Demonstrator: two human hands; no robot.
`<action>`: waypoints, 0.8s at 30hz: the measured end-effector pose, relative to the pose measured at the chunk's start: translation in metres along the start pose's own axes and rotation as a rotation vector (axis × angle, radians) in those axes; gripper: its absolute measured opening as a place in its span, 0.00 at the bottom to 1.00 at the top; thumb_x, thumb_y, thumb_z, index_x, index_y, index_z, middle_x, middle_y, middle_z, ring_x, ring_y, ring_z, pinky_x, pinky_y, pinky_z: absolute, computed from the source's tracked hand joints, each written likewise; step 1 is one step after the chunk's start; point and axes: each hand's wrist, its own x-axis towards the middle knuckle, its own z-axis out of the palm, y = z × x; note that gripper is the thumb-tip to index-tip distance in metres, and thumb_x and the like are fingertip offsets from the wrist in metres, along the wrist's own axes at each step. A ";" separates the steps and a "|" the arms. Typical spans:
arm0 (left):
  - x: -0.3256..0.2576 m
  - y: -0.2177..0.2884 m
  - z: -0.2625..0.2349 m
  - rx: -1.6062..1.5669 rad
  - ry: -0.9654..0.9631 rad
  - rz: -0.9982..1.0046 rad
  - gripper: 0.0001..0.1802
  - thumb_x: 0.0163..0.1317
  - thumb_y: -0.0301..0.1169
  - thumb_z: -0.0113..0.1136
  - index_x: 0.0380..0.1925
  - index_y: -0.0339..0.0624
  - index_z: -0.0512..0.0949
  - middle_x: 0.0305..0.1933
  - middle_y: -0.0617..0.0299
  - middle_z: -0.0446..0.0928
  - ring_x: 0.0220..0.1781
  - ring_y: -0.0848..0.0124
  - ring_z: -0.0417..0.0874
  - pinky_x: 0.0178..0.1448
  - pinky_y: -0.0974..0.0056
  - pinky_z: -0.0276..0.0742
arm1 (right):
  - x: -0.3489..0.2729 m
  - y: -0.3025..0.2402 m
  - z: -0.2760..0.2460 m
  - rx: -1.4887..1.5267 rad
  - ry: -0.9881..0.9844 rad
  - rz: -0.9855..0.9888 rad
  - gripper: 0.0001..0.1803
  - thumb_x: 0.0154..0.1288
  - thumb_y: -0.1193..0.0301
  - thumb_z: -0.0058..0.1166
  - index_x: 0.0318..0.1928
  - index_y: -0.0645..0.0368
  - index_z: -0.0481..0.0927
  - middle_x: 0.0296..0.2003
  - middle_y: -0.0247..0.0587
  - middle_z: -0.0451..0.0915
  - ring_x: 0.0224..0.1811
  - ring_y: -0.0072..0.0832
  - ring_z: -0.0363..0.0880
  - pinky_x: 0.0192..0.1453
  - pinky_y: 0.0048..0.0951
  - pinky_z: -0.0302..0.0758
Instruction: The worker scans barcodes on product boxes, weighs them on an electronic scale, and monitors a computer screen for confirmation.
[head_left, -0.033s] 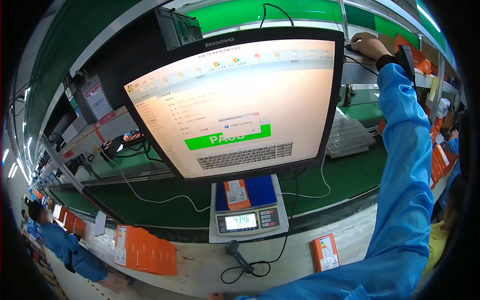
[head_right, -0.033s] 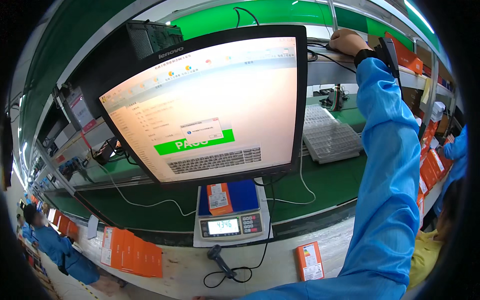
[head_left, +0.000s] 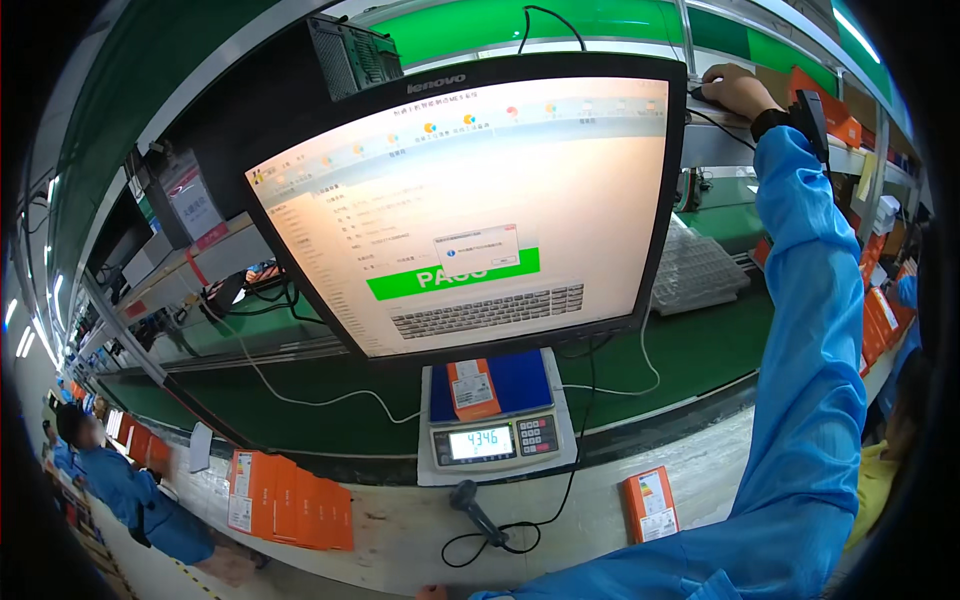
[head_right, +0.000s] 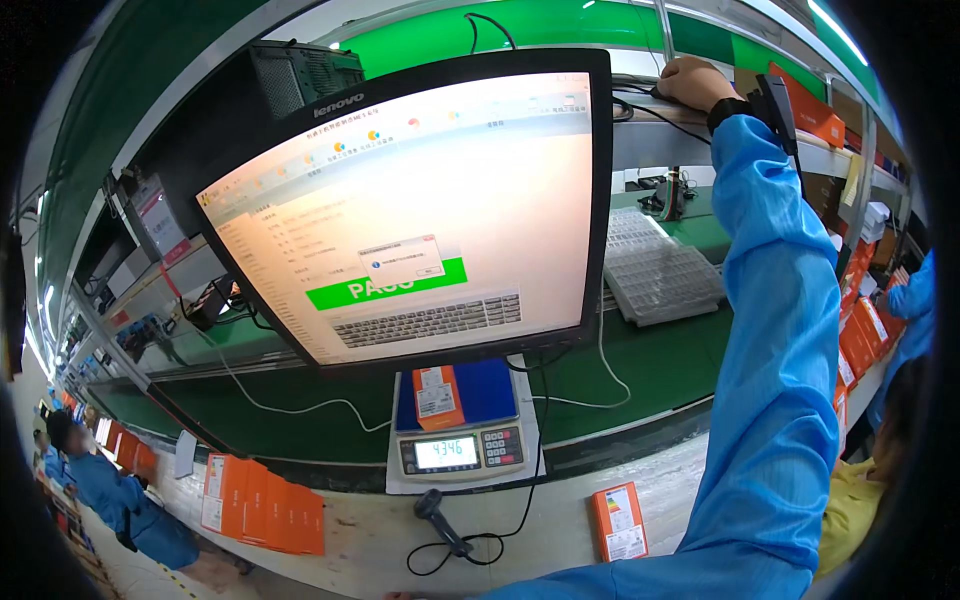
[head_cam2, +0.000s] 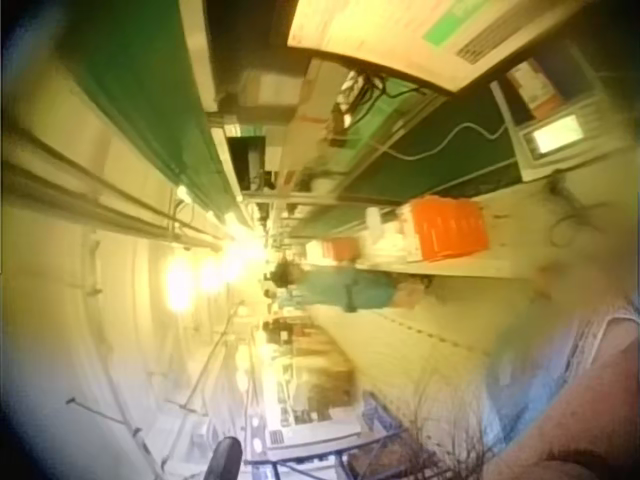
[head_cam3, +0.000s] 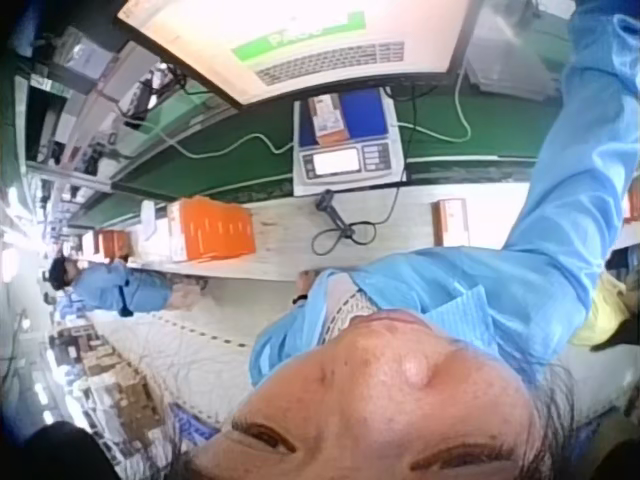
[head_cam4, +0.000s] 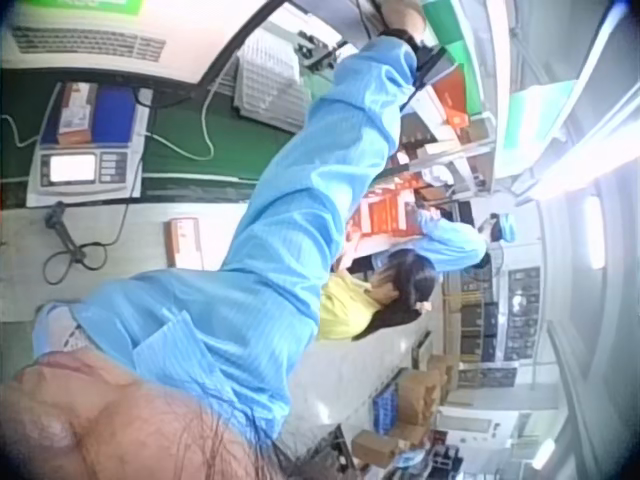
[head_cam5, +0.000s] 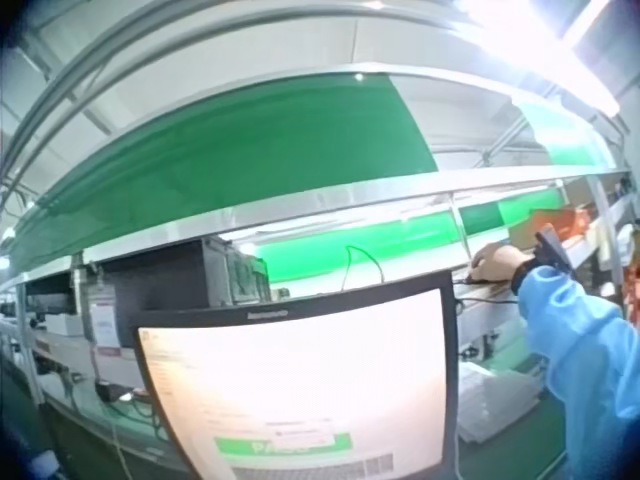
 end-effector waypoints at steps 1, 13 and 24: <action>0.000 0.000 -0.001 0.005 -0.001 -0.001 0.24 0.58 0.44 0.52 0.40 0.31 0.79 0.43 0.37 0.78 0.49 0.45 0.79 0.51 0.50 0.74 | -0.001 -0.001 0.001 0.008 0.022 0.041 0.19 0.51 0.60 0.57 0.40 0.59 0.83 0.39 0.50 0.82 0.41 0.42 0.81 0.50 0.34 0.75; 0.001 -0.001 -0.001 0.020 0.006 -0.007 0.24 0.58 0.44 0.52 0.41 0.32 0.79 0.43 0.38 0.78 0.49 0.46 0.79 0.51 0.50 0.75 | 0.002 0.004 0.011 -0.015 0.116 0.102 0.21 0.50 0.59 0.61 0.42 0.58 0.83 0.41 0.51 0.82 0.43 0.44 0.80 0.51 0.34 0.74; 0.003 -0.008 0.004 0.023 0.015 -0.012 0.24 0.58 0.45 0.53 0.41 0.33 0.79 0.44 0.39 0.79 0.50 0.47 0.79 0.52 0.51 0.75 | 0.004 0.004 0.012 -0.077 0.128 0.095 0.22 0.50 0.59 0.60 0.44 0.58 0.82 0.43 0.50 0.81 0.45 0.44 0.80 0.53 0.35 0.74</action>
